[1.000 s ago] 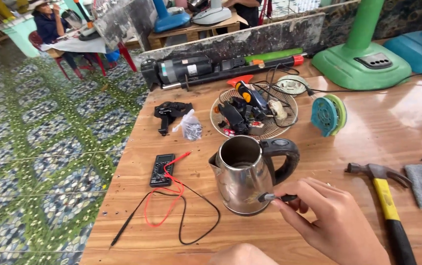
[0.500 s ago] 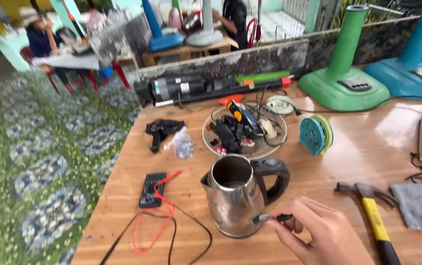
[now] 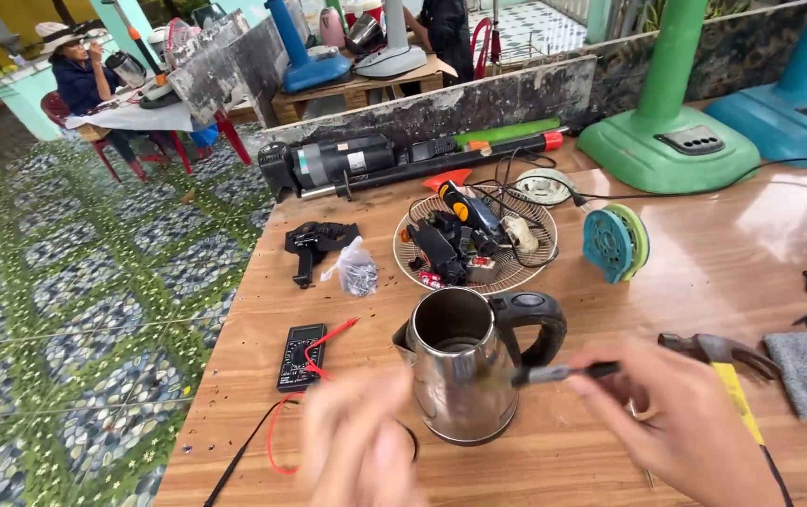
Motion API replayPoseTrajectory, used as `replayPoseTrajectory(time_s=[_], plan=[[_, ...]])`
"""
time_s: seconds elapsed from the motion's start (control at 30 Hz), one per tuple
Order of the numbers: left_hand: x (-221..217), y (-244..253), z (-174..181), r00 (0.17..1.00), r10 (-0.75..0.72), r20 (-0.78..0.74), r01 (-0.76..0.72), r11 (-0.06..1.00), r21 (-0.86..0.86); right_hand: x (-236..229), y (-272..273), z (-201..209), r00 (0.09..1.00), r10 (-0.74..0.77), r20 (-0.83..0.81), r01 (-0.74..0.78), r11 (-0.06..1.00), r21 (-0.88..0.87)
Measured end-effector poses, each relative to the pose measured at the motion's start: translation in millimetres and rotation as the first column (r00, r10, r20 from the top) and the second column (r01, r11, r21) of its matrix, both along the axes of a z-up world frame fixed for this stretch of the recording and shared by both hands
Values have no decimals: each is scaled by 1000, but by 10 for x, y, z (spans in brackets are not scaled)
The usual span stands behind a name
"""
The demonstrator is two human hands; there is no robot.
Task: Polishing and cleaning the exterior surface of a stainless steel electric kettle using a brush and a small tool.
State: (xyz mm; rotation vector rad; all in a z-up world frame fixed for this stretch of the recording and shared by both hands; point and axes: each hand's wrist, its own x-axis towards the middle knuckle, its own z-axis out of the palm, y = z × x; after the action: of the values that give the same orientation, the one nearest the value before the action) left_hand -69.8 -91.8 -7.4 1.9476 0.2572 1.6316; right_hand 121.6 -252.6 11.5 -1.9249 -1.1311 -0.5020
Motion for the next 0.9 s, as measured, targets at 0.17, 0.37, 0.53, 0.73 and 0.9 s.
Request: replayPoseTrajectory(time_s=[0.17,0.37,0.53,0.73,0.9], plan=[[691,479,159,940,-69,-335,37,994,-101,122,69,-150,999,-41,29,42,999,-32],[1048,701,-174,778,-98,-621,51,994,-93,200,166,-151,997,73,-39,-78,986,-148],[1035,776,-229,789,-39,-613,43,999,-8,281,252,-222,941,338,-22,-334,912,-237],[923,866,-11,892,-169,-418,147,985,-86,275,232,-100,926,374,-59,-375,888,-266],[960,939,-127,834,-201,-514,168,980,-111,184,254,-16,882,447,-153,-472,846,-248]])
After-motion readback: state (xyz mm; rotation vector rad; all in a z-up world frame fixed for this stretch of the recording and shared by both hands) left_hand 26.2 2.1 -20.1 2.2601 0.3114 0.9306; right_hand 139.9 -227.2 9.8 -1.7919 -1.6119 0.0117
